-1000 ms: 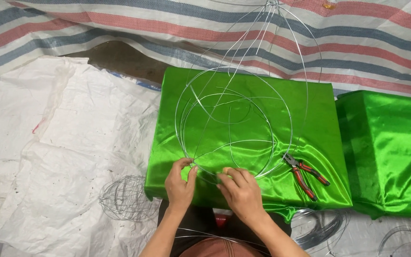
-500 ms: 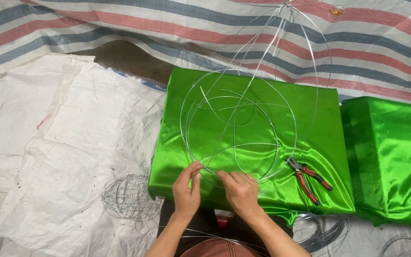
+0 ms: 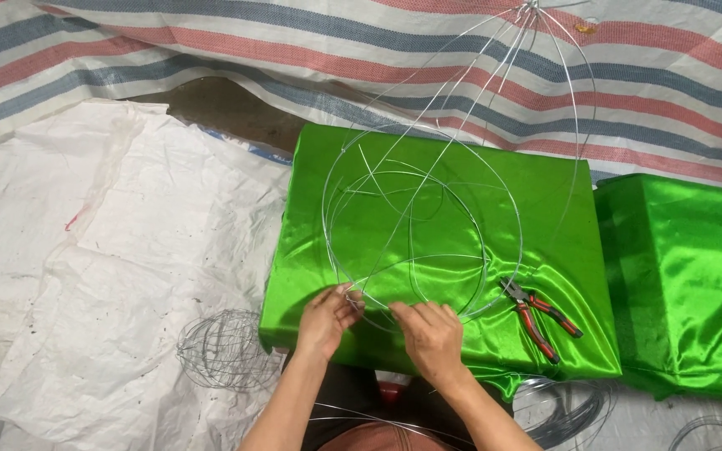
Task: The person bends and shapes metal wire into a circular base and a conical structure, securing joints by twisting wire ends together by hand.
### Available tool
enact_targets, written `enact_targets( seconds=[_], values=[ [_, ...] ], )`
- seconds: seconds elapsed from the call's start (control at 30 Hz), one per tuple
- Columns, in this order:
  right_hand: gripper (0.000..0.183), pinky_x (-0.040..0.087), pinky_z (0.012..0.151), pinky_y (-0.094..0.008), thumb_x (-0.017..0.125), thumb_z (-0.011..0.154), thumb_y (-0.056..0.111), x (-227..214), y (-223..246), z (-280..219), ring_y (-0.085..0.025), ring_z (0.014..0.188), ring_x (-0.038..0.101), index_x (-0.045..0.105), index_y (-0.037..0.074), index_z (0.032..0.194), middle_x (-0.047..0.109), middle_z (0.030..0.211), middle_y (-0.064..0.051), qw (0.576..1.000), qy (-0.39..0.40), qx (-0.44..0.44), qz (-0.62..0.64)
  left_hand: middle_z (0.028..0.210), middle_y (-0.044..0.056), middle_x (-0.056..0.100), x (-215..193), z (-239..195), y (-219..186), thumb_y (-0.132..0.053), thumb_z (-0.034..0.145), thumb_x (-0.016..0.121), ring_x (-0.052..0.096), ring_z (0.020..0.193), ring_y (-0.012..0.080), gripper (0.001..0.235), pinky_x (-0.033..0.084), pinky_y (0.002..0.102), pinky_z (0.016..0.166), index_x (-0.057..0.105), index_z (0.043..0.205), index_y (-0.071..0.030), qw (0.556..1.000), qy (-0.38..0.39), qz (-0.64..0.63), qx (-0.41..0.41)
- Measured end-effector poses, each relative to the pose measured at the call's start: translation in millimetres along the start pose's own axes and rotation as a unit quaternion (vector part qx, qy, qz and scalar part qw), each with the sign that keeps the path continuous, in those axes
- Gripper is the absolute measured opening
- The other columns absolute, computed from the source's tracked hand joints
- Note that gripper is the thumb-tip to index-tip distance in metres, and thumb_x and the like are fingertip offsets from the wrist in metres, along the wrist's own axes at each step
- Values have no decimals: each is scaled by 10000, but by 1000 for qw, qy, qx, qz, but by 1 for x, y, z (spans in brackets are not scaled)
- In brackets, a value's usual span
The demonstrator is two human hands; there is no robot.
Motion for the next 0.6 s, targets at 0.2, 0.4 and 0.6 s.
enact_targets(
  seconds=[0.2,0.4,0.6],
  values=[
    [130,500,808,-379,634,930,25,-30,55,-6,-278,949,557,702,65,1034,682,1083,-99,990,-41,-94,100,1037,183,698,-7,13,6,32,1000,535,644,834,248,258,578,341,747,626,1240,9,998,-13,-17,55],
    [333,444,734,-337,739,897,212,16,31,-20,-242,992,541,628,142,1203,664,1189,-48,1000,14,-10,-17,1051,172,708,-6,14,13,74,935,607,647,831,240,322,563,339,737,633,1247,0,997,4,-33,74],
    [285,609,411,-318,721,908,250,50,4,-30,-194,602,723,678,90,1140,754,1023,-96,985,137,80,65,1112,181,685,-3,7,21,119,951,537,632,910,236,475,569,358,822,537,1396,-48,997,0,-39,71]
  ],
)
Point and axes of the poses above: each hand's wrist, its own z-axis towards the middle knuckle, its own x-axis out of the palm, y = z × x, the point moved 7 cm from there along z, towards the middle knuckle
